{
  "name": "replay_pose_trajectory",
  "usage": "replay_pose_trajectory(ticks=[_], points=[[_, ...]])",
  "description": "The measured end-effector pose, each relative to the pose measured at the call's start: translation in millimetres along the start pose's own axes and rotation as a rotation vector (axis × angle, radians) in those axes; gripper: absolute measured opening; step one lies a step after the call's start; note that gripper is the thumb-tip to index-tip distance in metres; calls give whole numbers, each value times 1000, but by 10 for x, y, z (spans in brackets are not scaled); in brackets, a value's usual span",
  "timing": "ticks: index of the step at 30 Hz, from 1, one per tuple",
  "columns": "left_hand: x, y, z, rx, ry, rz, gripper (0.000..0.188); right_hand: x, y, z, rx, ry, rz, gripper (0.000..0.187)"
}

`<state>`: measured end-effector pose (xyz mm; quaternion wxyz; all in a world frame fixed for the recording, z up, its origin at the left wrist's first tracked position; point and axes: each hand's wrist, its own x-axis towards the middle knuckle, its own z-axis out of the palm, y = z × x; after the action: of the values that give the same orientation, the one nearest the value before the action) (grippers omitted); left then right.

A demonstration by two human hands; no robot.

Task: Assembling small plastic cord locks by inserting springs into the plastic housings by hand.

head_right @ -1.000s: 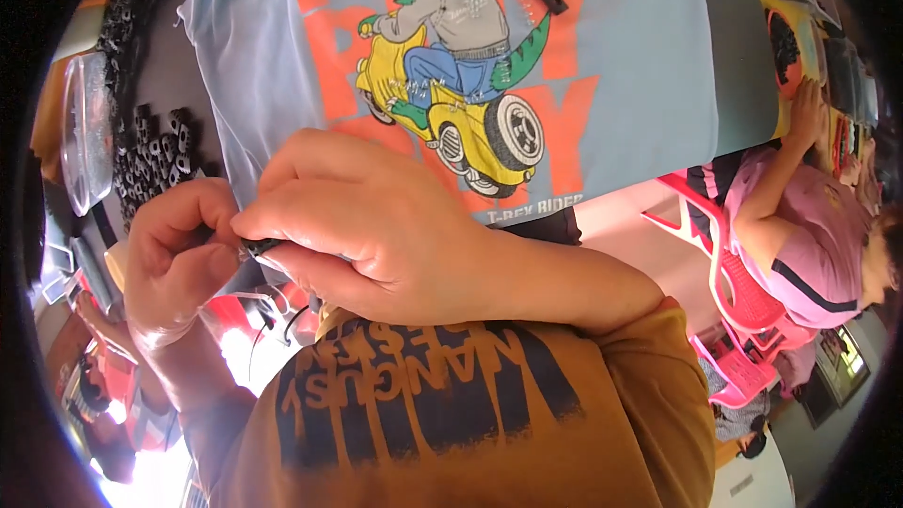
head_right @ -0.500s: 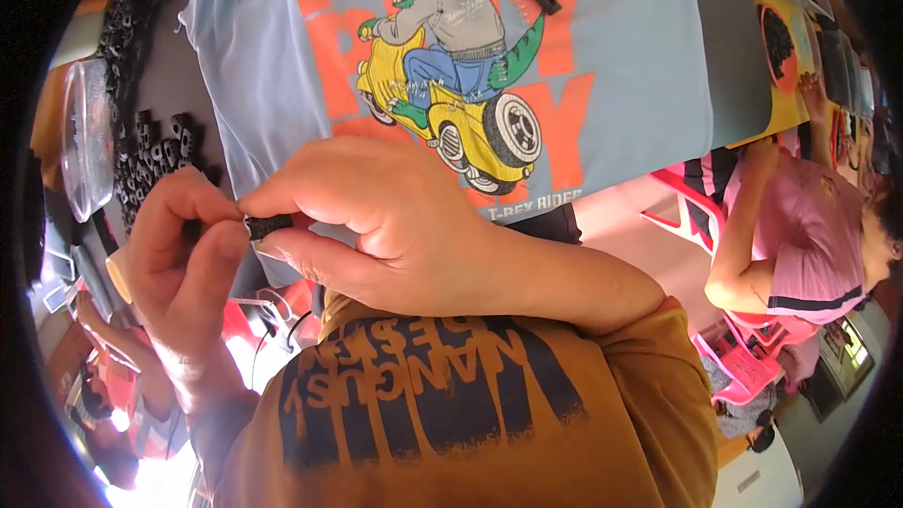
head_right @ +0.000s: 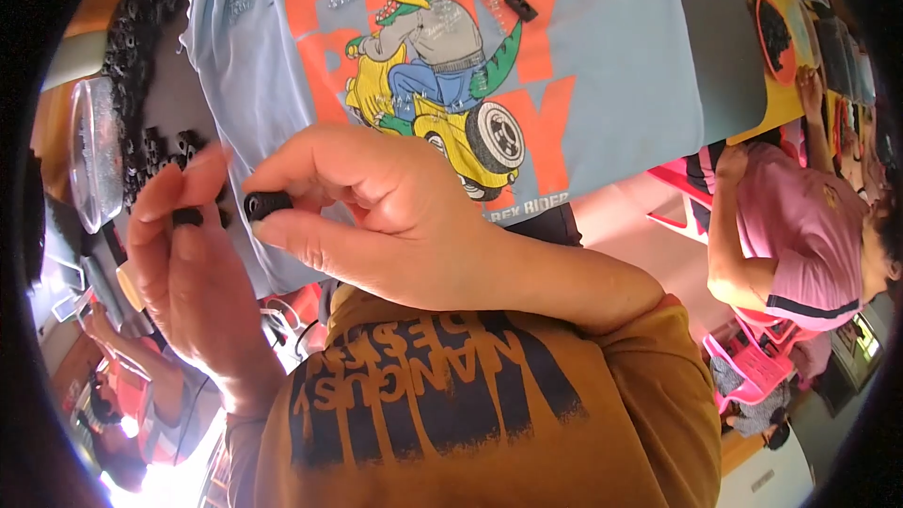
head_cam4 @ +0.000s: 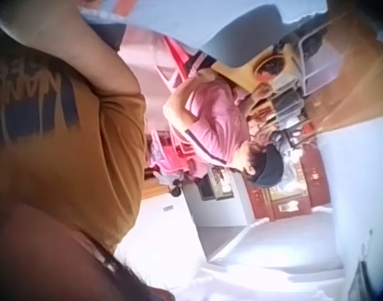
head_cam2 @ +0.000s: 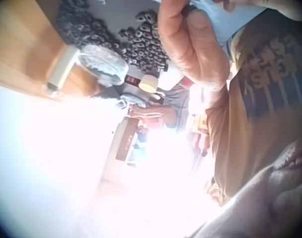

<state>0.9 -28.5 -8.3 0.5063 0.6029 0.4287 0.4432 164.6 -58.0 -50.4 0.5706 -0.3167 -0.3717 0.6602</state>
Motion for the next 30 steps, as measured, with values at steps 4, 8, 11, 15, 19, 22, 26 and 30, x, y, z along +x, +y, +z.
replay_pose_trajectory(ticks=[4,8,11,15,19,22,26,30], points=[[-15,-85,42,-56,-98,44,36,26,56,-23,41,-2,-72,18],[-57,-122,139,-132,-121,-29,35,16,27,-107,109,-152,-26,28],[-85,-104,195,-130,-88,-91,35,34,78,-54,71,-51,-136,20],[-76,-73,190,-66,-25,-135,34,33,109,-27,53,-4,-146,17],[-3,-21,75,155,-88,-102,25,27,56,-97,31,-61,-118,24],[-40,16,82,39,51,-139,22,38,22,-128,-38,-146,-101,30],[-43,39,56,-174,67,-219,26,42,19,-114,-199,-124,-191,28],[-30,3,43,-150,17,-213,26,28,41,-87,-171,-58,-204,26]])
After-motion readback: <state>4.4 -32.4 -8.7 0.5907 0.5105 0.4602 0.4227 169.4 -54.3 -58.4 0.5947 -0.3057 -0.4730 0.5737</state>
